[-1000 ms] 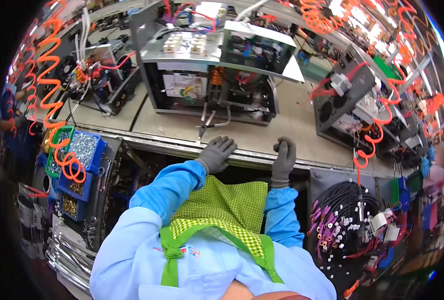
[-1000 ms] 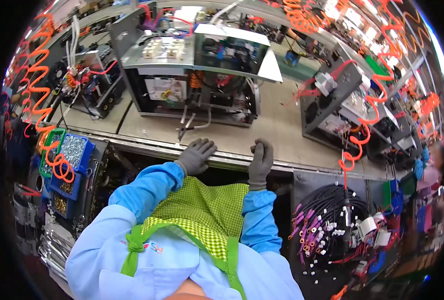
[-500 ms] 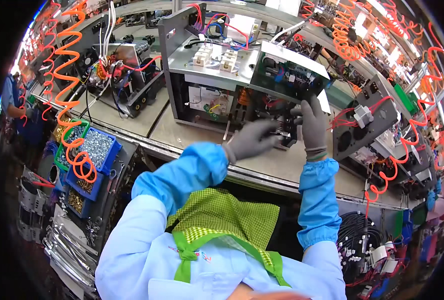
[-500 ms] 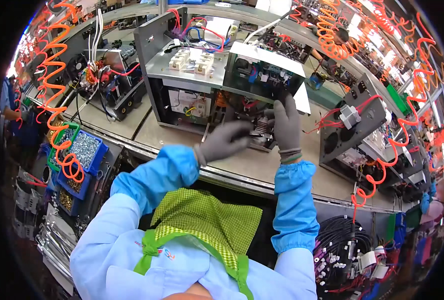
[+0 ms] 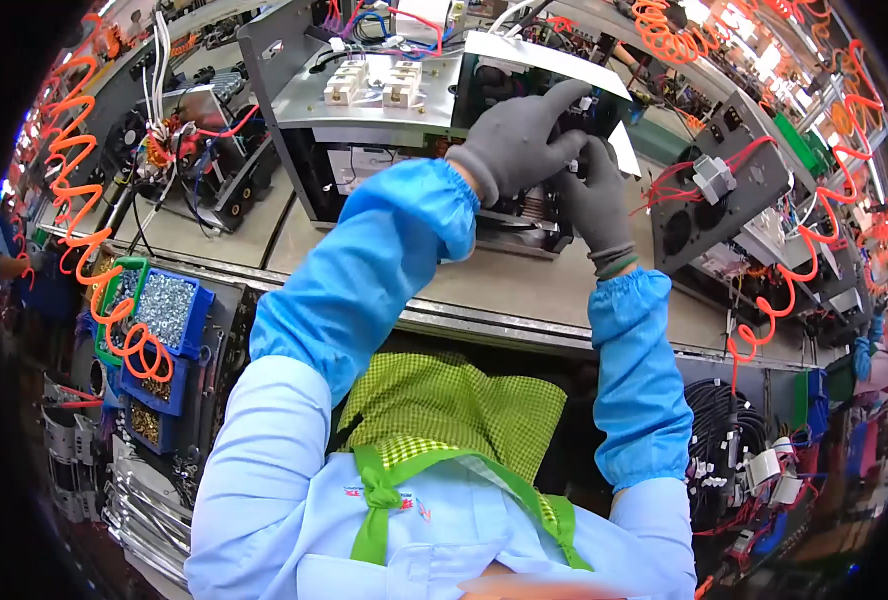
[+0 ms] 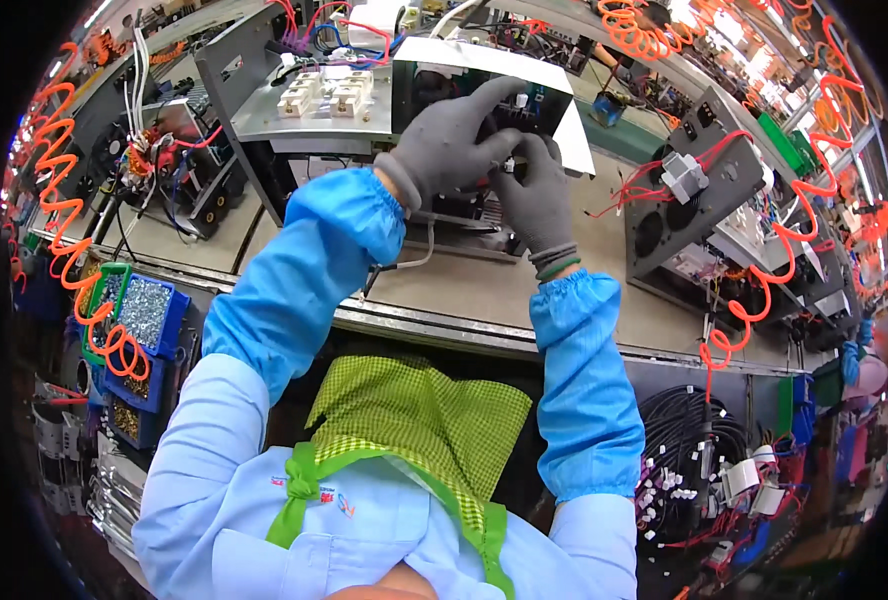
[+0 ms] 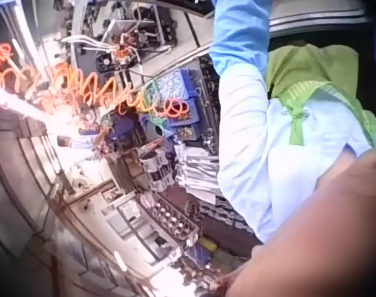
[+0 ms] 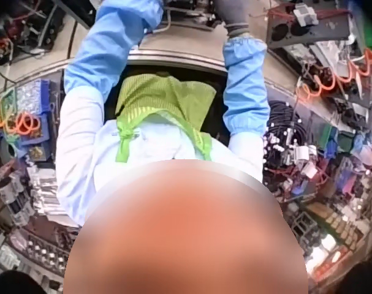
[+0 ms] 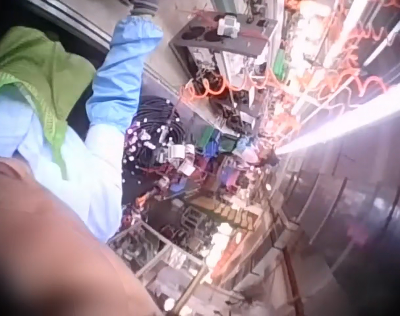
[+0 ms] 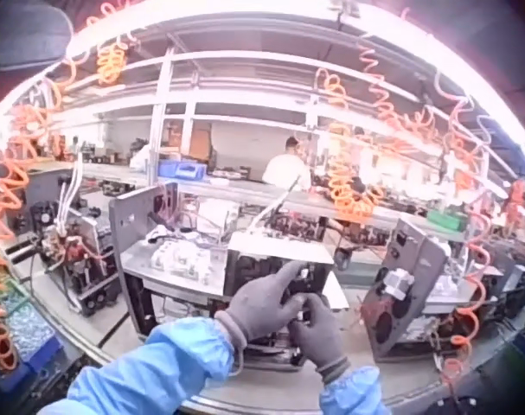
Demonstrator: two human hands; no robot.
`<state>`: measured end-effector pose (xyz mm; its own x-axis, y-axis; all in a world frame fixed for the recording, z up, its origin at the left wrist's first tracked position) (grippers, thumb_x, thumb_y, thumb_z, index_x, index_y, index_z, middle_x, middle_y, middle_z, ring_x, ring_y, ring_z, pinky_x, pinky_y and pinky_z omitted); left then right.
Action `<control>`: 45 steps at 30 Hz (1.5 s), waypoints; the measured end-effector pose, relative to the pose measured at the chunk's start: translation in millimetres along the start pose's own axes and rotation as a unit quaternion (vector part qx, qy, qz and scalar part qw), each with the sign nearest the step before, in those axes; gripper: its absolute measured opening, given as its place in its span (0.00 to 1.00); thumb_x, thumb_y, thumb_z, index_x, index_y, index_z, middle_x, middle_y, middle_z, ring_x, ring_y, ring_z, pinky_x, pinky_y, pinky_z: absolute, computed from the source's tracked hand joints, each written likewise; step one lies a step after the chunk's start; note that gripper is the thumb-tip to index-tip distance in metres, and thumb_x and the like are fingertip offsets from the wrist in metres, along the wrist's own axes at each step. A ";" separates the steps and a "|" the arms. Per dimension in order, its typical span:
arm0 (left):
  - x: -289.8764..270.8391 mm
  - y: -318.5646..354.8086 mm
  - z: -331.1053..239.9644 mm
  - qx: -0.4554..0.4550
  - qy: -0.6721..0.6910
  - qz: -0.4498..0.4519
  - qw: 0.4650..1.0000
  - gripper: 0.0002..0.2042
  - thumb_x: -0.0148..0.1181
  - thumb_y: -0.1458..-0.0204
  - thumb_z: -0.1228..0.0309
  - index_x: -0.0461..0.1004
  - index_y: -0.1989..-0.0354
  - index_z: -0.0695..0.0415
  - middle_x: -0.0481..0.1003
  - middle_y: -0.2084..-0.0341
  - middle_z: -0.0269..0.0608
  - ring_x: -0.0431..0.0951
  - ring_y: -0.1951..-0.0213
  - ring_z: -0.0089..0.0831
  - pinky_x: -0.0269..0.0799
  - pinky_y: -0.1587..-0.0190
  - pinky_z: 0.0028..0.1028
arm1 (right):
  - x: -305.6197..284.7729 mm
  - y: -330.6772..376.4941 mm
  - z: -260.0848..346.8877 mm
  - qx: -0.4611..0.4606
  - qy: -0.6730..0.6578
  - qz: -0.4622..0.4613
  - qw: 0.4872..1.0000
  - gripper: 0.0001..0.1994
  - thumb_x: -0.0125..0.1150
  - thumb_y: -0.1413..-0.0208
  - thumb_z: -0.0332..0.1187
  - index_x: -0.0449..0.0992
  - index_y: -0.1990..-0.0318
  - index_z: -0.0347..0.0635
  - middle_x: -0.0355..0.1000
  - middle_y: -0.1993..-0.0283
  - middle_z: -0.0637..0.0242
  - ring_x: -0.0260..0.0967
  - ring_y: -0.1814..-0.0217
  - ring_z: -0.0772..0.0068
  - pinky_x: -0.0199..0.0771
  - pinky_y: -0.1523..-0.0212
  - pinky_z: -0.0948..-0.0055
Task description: Assemble internal electronic components including a circuit board and capacitor into a metal chassis using a power screwdriver.
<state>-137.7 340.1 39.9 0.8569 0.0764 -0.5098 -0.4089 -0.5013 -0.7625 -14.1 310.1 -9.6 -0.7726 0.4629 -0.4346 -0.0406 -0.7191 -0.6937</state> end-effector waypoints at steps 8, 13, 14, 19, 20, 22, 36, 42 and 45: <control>11.2 -11.4 -4.7 -0.038 -0.101 0.001 0.994 0.12 0.57 0.48 0.62 0.68 0.63 0.57 0.75 0.77 0.52 0.77 0.68 0.52 0.71 0.68 0.44 | 3.6 7.8 -2.8 -0.042 -0.024 -0.033 0.998 0.13 0.58 0.47 0.35 0.70 0.57 0.37 0.70 0.62 0.55 0.70 0.69 0.59 0.71 0.69 0.66; -14.5 50.1 30.5 -0.025 0.011 -0.009 1.000 0.10 0.58 0.47 0.68 0.68 0.61 0.57 0.75 0.75 0.51 0.77 0.69 0.52 0.72 0.68 0.40 | -1.5 7.7 -9.9 0.193 -0.243 -0.065 0.948 0.14 0.50 0.38 0.43 0.69 0.58 0.41 0.71 0.72 0.67 0.66 0.79 0.82 0.62 0.82 0.83; -18.3 62.1 49.2 -0.070 -0.014 -0.003 0.997 0.10 0.58 0.47 0.68 0.68 0.61 0.57 0.75 0.75 0.51 0.77 0.69 0.51 0.72 0.68 0.39 | 6.0 3.6 -7.8 0.207 -0.226 -0.053 0.950 0.14 0.51 0.39 0.42 0.69 0.58 0.39 0.72 0.71 0.67 0.67 0.79 0.82 0.62 0.82 0.82; -22.9 44.8 46.5 -0.034 0.064 -0.031 0.997 0.09 0.58 0.46 0.69 0.72 0.60 0.59 0.76 0.74 0.49 0.78 0.71 0.39 0.73 0.67 0.33 | 13.5 -4.1 -23.1 0.098 0.041 -0.094 0.990 0.20 0.63 0.49 0.37 0.67 0.53 0.36 0.75 0.63 0.55 0.73 0.59 0.62 0.71 0.55 0.65; -24.1 40.3 46.1 -0.035 0.064 -0.033 0.997 0.09 0.58 0.46 0.69 0.72 0.60 0.59 0.76 0.74 0.49 0.78 0.71 0.39 0.73 0.67 0.33 | 14.7 -5.4 -26.3 0.098 0.042 -0.093 0.990 0.20 0.63 0.49 0.37 0.67 0.53 0.36 0.75 0.63 0.55 0.73 0.59 0.62 0.71 0.55 0.65; -25.5 36.2 49.3 -0.073 0.070 -0.012 0.995 0.10 0.57 0.45 0.69 0.72 0.58 0.59 0.77 0.74 0.47 0.78 0.72 0.34 0.73 0.67 0.31 | 12.0 -5.9 -9.1 -0.027 -0.018 -0.126 0.992 0.18 0.63 0.49 0.35 0.67 0.54 0.36 0.75 0.62 0.56 0.73 0.61 0.66 0.72 0.57 0.69; 26.2 21.5 62.8 -0.156 0.177 0.042 0.971 0.13 0.57 0.50 0.65 0.78 0.59 0.58 0.78 0.66 0.54 0.78 0.62 0.49 0.73 0.57 0.37 | -3.7 4.9 31.0 -0.137 0.255 -0.121 0.949 0.12 0.66 0.53 0.35 0.79 0.59 0.47 0.72 0.60 0.58 0.68 0.57 0.56 0.68 0.55 0.62; 24.6 22.1 65.0 -0.215 0.164 0.075 0.960 0.14 0.57 0.46 0.62 0.77 0.60 0.61 0.76 0.79 0.39 0.76 0.77 0.26 0.74 0.75 0.27 | 1.4 2.2 24.9 -0.150 0.263 -0.087 0.949 0.08 0.64 0.53 0.28 0.77 0.63 0.45 0.73 0.64 0.59 0.70 0.60 0.54 0.69 0.58 0.61; 24.9 18.9 63.3 -0.250 0.174 0.108 0.946 0.15 0.58 0.48 0.60 0.77 0.63 0.61 0.76 0.80 0.39 0.76 0.78 0.26 0.74 0.74 0.27 | 2.9 2.9 21.4 -0.160 0.276 -0.102 0.942 0.11 0.64 0.55 0.31 0.77 0.61 0.49 0.71 0.65 0.59 0.69 0.60 0.53 0.68 0.60 0.58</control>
<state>-144.0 387.1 -12.5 0.8575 -0.3183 -0.4042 -0.4605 -0.8251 -0.3274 -30.0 298.2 -0.6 -0.3191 0.8366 -0.4452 0.1095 -0.4341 -0.8942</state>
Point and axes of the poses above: each hand's wrist, its own y-axis away from the middle knuckle, its own x-axis out of the palm, z = x × y, the point moved 8 cm from there along -y, towards the middle knuckle
